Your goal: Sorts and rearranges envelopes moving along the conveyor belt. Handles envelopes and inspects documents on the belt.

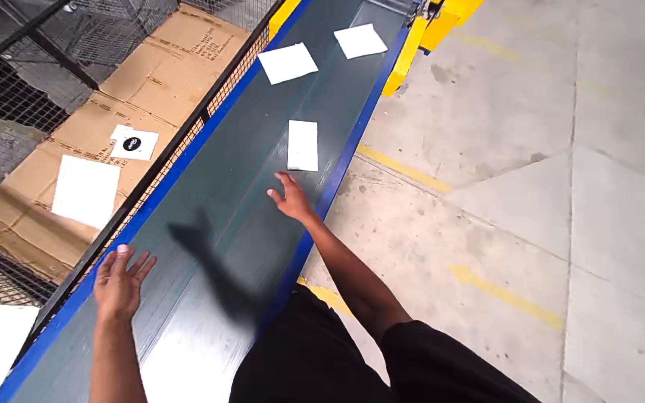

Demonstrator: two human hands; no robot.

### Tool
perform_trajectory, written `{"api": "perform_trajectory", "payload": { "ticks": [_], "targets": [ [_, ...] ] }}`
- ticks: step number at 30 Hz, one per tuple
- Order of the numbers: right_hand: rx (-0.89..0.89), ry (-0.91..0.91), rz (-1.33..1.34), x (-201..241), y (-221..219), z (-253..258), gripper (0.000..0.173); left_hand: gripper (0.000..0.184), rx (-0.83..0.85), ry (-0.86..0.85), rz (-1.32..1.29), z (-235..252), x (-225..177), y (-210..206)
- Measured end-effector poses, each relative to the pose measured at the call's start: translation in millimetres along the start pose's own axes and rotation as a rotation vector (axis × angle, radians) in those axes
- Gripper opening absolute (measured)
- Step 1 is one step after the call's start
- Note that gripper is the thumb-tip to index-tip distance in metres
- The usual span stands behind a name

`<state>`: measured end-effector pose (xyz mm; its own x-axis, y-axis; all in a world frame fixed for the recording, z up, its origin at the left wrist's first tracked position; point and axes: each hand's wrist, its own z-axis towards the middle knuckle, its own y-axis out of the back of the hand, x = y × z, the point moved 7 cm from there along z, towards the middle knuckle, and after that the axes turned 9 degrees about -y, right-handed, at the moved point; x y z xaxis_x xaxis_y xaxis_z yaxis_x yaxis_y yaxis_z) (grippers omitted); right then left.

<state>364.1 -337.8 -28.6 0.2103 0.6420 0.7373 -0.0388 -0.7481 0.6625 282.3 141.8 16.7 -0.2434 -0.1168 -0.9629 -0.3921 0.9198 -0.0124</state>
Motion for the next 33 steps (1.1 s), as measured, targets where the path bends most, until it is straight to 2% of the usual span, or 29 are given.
{"api": "perform_trajectory", "payload": {
  "ticks": [3,6,8,12,16,19,22,25,28,30,32,33],
  "targets": [
    [-0.093,-0.084,-0.263,-50.5,14.5,33.2,0.076,0.060,0.120,0.054,0.085,-40.4,35.4,-44.2],
    [0.019,-0.101,-0.474,-76.1,-8.2,27.5,0.070,0.051,0.232,0.173,0.078,-90.8,88.4,-83.7],
    [0.042,-0.006,-0.555,-62.2,-29.2,-1.1,0.059,0.050,0.273,0.242,0.051,-120.1,115.2,-103.0],
    [0.017,0.349,-0.609,-28.7,-73.9,-88.0,0.048,0.050,0.275,0.340,-0.007,-150.1,137.1,-124.2],
    [-0.027,0.610,-0.400,-11.2,-99.6,-174.5,0.033,0.057,0.186,0.391,-0.001,-153.2,136.9,-122.4],
    [0.088,0.772,-0.094,7.4,-111.1,-220.0,0.018,0.060,0.170,0.380,0.086,-159.8,144.3,-113.4],
    [0.313,0.752,0.207,22.5,-123.6,-236.0,0.018,0.034,0.211,0.348,0.155,-157.2,147.9,-96.1],
    [0.355,0.534,0.270,41.4,-111.0,-202.4,0.022,0.030,0.203,0.266,0.122,-113.9,111.3,-68.7],
    [0.235,0.397,0.194,49.4,-98.4,-131.9,0.029,0.029,0.081,0.039,0.025,-33.6,37.4,-30.2],
    [0.147,0.334,0.092,51.2,-91.4,-73.4,0.038,0.046,0.051,-0.022,-0.119,22.9,-1.5,-11.9],
    [0.071,0.265,-0.018,53.0,-83.0,-11.1,0.050,0.070,-0.022,0.033,-0.129,57.6,-13.3,-3.5],
    [0.046,0.232,-0.071,54.4,-79.8,21.2,0.056,0.075,-0.048,0.049,-0.113,63.2,-12.7,-6.5]
  ]
}}
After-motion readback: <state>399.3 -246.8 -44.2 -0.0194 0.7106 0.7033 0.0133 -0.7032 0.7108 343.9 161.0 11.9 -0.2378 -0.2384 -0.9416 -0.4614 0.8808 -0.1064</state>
